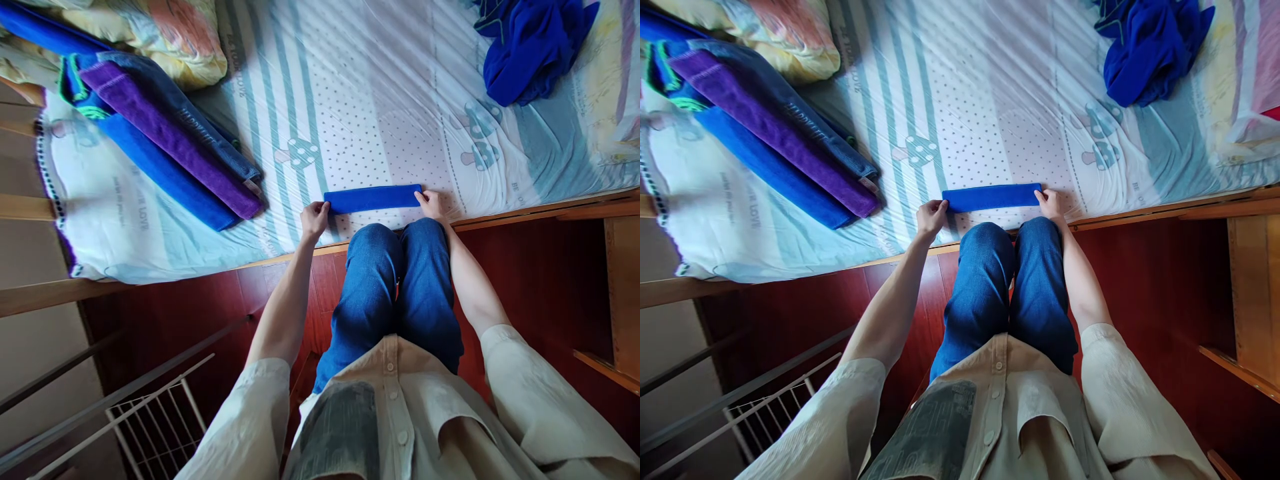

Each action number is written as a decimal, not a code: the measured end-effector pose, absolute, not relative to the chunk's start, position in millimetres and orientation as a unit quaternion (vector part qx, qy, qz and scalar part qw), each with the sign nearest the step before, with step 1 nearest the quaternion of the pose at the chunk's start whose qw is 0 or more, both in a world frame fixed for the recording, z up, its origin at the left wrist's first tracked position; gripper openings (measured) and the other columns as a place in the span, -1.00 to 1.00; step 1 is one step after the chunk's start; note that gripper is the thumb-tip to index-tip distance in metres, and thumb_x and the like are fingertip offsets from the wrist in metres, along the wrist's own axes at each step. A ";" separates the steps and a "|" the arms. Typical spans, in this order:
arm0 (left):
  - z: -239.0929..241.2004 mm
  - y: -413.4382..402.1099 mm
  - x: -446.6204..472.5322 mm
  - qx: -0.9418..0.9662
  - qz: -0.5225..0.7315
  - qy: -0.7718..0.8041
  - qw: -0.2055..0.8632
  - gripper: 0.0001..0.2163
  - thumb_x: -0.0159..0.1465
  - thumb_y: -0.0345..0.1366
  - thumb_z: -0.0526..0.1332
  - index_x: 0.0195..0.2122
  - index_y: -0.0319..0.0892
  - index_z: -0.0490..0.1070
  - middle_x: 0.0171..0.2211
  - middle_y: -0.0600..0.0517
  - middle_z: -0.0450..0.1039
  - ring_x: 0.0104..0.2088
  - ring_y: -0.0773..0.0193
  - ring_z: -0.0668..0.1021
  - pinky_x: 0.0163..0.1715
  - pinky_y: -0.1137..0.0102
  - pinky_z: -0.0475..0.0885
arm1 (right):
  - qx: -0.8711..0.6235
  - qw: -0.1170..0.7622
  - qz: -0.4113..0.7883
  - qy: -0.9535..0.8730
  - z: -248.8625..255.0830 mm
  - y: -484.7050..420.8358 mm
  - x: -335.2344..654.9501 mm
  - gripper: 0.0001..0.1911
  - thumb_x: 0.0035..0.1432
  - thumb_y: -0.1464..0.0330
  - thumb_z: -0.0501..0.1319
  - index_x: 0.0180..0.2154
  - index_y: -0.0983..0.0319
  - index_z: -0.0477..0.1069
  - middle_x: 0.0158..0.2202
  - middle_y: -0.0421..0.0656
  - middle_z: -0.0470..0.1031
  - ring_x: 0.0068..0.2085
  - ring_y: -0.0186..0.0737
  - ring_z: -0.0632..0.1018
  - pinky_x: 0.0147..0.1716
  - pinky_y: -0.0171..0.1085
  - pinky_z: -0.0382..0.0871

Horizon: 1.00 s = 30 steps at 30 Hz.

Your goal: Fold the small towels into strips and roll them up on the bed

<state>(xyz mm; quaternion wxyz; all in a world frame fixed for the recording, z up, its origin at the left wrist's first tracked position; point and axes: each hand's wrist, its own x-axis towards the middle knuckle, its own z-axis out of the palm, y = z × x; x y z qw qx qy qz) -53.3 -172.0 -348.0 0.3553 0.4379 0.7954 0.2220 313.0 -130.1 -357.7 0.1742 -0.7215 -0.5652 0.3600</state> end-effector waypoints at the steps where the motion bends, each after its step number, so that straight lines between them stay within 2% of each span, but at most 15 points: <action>1: -346.5 -171.8 -52.3 0.435 0.220 0.798 0.354 -0.64 0.32 -0.06 0.20 -0.15 -0.25 0.64 -0.22 -0.13 0.67 -0.08 0.02 0.63 -0.09 0.31 0.46 | -0.724 0.168 0.360 -0.563 -357.9 -129.7 312.8 -0.54 0.32 0.03 0.21 -0.52 0.13 0.23 -0.46 -0.15 0.39 -0.22 -0.07 0.51 -0.06 -0.13 0.42; 10: -337.6 -166.5 -47.9 0.423 0.173 0.815 0.355 -0.69 0.34 -0.12 0.21 -0.12 -0.23 0.63 -0.17 -0.13 0.68 -0.04 0.02 0.65 0.02 0.29 0.47 | -0.750 0.140 0.363 -0.534 -355.4 -126.1 310.8 -0.61 0.29 0.07 0.26 -0.47 0.19 0.44 -0.34 -0.05 0.61 -0.17 -0.03 0.59 -0.08 -0.17 0.44; 16: -341.3 -169.3 -45.4 0.422 0.197 0.815 0.344 -0.84 0.28 -0.22 0.28 -0.19 -0.16 0.55 -0.19 -0.12 0.67 -0.02 0.01 0.65 0.10 0.23 0.47 | -0.745 0.114 0.357 -0.552 -352.9 -120.9 315.1 -0.56 0.23 -0.01 0.31 -0.45 0.21 0.50 -0.40 -0.05 0.61 -0.20 -0.01 0.63 -0.14 -0.17 0.47; 20: -349.2 -178.8 -50.1 0.381 0.249 0.819 0.349 -0.82 0.22 -0.18 0.36 -0.22 -0.13 0.48 -0.25 -0.12 0.63 -0.11 -0.01 0.66 0.00 0.16 0.54 | -0.720 0.087 0.323 -0.607 -346.8 -104.4 322.7 -0.63 0.18 0.04 0.40 -0.24 0.21 0.55 -0.21 0.00 0.64 -0.08 0.06 0.62 0.03 -0.02 0.52; 25: -353.2 -182.1 -55.3 0.312 0.279 0.802 0.426 -0.70 0.18 -0.11 0.44 -0.20 -0.17 0.47 -0.23 -0.11 0.58 -0.26 0.05 0.68 -0.21 0.19 0.58 | -0.601 0.082 0.300 -0.736 -323.5 -69.2 298.5 -0.42 0.07 0.16 0.55 0.06 0.25 0.52 0.16 0.14 0.52 0.29 0.25 0.46 0.36 0.18 0.32; 27: -353.3 -179.1 -54.5 0.279 0.299 0.797 0.445 -0.67 0.16 -0.13 0.47 -0.19 -0.21 0.47 -0.21 -0.12 0.57 -0.27 0.07 0.68 -0.22 0.20 0.60 | -0.547 0.078 0.319 -0.770 -315.2 -59.5 268.9 -0.37 0.10 0.15 0.53 0.14 0.25 0.50 0.21 0.12 0.49 0.32 0.25 0.44 0.39 0.19 0.28; 30: -354.8 -173.7 -51.4 0.238 0.334 0.794 0.449 -0.66 0.12 -0.19 0.50 -0.19 -0.22 0.45 -0.23 -0.09 0.56 -0.26 0.10 0.67 -0.22 0.22 0.60 | -0.490 0.050 0.357 -0.794 -311.2 -56.7 214.8 -0.29 0.12 0.12 0.51 0.24 0.20 0.45 0.26 0.05 0.48 0.31 0.18 0.46 0.36 0.12 0.34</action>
